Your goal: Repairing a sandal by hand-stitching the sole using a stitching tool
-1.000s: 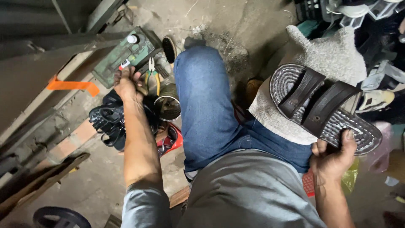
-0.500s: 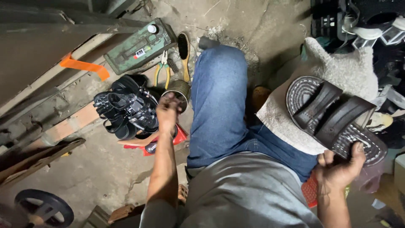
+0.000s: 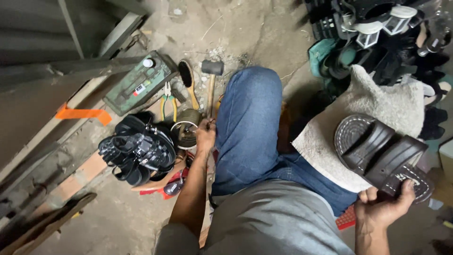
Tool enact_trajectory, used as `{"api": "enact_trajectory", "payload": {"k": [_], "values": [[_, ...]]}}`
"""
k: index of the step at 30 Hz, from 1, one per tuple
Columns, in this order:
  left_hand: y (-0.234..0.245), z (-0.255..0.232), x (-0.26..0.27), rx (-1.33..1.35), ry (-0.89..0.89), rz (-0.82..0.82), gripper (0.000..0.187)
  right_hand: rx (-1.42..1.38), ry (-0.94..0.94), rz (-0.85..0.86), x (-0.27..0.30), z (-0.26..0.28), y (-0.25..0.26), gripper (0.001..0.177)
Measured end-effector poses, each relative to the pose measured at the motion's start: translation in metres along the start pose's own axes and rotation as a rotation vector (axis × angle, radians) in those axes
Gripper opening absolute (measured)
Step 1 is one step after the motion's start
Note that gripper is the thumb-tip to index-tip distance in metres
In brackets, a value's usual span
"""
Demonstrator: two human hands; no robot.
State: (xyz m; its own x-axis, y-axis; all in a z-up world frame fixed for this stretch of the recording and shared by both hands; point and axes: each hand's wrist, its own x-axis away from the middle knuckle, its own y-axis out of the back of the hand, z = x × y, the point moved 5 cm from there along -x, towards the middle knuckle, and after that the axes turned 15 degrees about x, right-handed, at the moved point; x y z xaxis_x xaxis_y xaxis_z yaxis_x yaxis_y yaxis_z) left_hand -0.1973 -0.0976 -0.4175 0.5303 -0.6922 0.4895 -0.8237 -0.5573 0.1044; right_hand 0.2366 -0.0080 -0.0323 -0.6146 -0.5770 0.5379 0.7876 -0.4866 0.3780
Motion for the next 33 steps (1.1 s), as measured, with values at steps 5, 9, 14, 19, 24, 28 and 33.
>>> {"api": "enact_trajectory", "payload": {"k": [5,9,14,19,24,28,33], "values": [[-0.013,0.034,-0.008,-0.032,0.098,0.061,0.023,0.014,-0.089,-0.136,0.014,0.000,0.010,0.045],[-0.013,0.011,-0.006,-0.206,0.274,-0.035,0.024,-0.003,-0.056,-0.126,0.010,-0.001,0.011,0.040],[-0.003,0.007,-0.012,-0.352,0.272,-0.017,0.040,-0.150,0.035,0.110,-0.005,-0.003,-0.005,0.043],[0.015,-0.112,-0.006,-0.180,0.214,-0.179,0.038,0.022,0.136,0.134,-0.019,-0.018,-0.037,0.037],[0.040,-0.224,0.022,-0.120,-0.210,-0.290,0.029,0.244,0.245,0.337,-0.018,-0.018,-0.083,0.055],[0.047,-0.286,0.058,0.103,-0.274,-0.377,0.034,0.265,0.264,0.659,0.002,-0.004,-0.123,0.047],[0.002,-0.337,0.099,0.014,-0.476,-0.269,0.032,0.418,0.289,0.689,0.010,0.028,-0.132,0.030]]}}
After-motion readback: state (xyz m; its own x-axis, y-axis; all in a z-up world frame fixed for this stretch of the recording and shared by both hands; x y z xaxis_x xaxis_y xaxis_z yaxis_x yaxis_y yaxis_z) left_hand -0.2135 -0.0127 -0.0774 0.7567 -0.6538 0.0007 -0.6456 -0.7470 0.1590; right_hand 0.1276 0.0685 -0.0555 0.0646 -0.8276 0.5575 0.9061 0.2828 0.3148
